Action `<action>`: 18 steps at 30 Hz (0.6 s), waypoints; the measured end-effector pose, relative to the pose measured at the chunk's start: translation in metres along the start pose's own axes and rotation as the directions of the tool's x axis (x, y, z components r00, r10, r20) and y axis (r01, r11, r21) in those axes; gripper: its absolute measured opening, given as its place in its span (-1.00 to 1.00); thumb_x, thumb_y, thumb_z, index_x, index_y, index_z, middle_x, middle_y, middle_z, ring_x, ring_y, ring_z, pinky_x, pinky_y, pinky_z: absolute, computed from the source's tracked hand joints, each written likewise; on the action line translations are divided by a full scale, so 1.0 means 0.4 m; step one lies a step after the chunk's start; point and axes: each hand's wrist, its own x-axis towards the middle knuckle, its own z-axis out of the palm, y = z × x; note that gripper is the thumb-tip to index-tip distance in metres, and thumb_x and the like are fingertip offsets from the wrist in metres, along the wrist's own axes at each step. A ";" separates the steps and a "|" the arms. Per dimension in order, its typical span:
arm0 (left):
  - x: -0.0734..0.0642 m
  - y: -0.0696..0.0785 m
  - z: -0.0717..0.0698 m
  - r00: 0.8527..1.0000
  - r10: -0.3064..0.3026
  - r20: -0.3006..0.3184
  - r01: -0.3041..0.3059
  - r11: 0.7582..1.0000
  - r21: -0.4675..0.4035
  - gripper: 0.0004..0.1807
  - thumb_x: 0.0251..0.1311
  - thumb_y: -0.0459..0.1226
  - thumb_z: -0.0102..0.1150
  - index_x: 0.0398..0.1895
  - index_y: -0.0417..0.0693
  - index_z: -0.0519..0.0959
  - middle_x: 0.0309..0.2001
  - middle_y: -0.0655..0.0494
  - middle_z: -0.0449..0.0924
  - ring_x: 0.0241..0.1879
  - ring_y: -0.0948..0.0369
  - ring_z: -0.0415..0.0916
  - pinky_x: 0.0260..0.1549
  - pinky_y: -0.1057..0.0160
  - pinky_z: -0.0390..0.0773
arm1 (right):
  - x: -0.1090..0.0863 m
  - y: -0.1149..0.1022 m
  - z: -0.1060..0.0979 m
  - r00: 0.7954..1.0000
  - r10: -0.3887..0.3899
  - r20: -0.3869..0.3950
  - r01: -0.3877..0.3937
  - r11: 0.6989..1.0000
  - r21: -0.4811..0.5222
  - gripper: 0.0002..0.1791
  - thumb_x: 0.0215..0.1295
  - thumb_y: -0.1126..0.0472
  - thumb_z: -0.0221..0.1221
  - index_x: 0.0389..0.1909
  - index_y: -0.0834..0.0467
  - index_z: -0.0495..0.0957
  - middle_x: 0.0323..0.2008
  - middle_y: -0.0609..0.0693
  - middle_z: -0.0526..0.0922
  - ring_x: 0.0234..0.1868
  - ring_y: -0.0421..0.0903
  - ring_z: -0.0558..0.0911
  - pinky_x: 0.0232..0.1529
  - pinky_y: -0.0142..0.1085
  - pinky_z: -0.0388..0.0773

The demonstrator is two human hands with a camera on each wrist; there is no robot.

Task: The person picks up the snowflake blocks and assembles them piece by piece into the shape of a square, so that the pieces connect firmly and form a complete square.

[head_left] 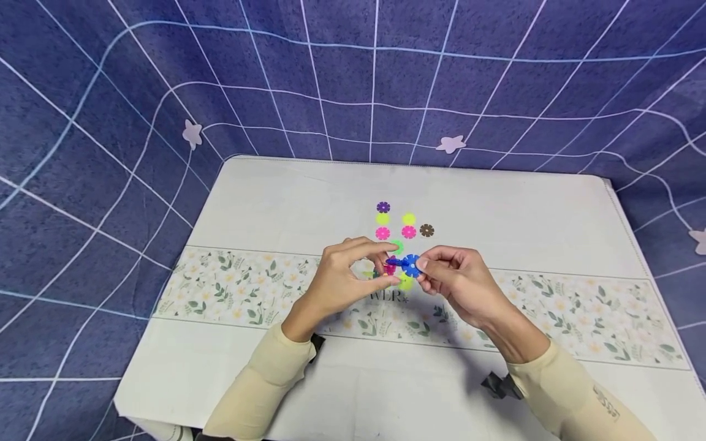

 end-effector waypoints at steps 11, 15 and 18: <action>-0.011 -0.009 0.000 0.994 -0.081 0.077 0.070 0.989 0.128 -0.50 -0.07 -0.06 0.49 0.03 0.12 0.66 -0.31 0.28 0.69 -0.41 0.41 0.45 -0.21 0.28 0.25 | 0.000 0.007 -0.006 0.999 0.023 0.023 -0.024 0.999 0.039 -0.89 0.36 0.32 0.12 -0.34 0.27 0.56 -0.52 -0.05 0.62 -0.53 -0.20 0.52 -0.47 -0.44 0.51; -0.018 -0.009 0.005 0.997 -0.015 0.075 0.005 0.992 0.124 -0.49 0.01 -0.10 0.44 0.09 0.09 0.62 -0.39 0.27 0.65 -0.41 0.43 0.46 -0.26 0.29 0.26 | 0.005 0.007 0.000 0.999 0.038 0.015 -0.039 0.999 0.022 -0.88 0.36 0.35 0.08 -0.35 0.27 0.55 -0.53 -0.05 0.61 -0.55 -0.20 0.52 -0.48 -0.45 0.52; -0.023 -0.005 0.004 0.996 0.024 0.084 -0.037 0.986 0.164 -0.49 0.09 -0.11 0.38 0.16 0.13 0.58 -0.16 0.22 0.71 -0.26 0.40 0.58 -0.26 0.27 0.29 | 0.007 0.005 0.002 0.998 0.057 0.005 -0.057 0.998 0.023 -0.88 0.35 0.35 0.07 -0.36 0.27 0.55 -0.54 -0.05 0.61 -0.56 -0.21 0.53 -0.49 -0.45 0.53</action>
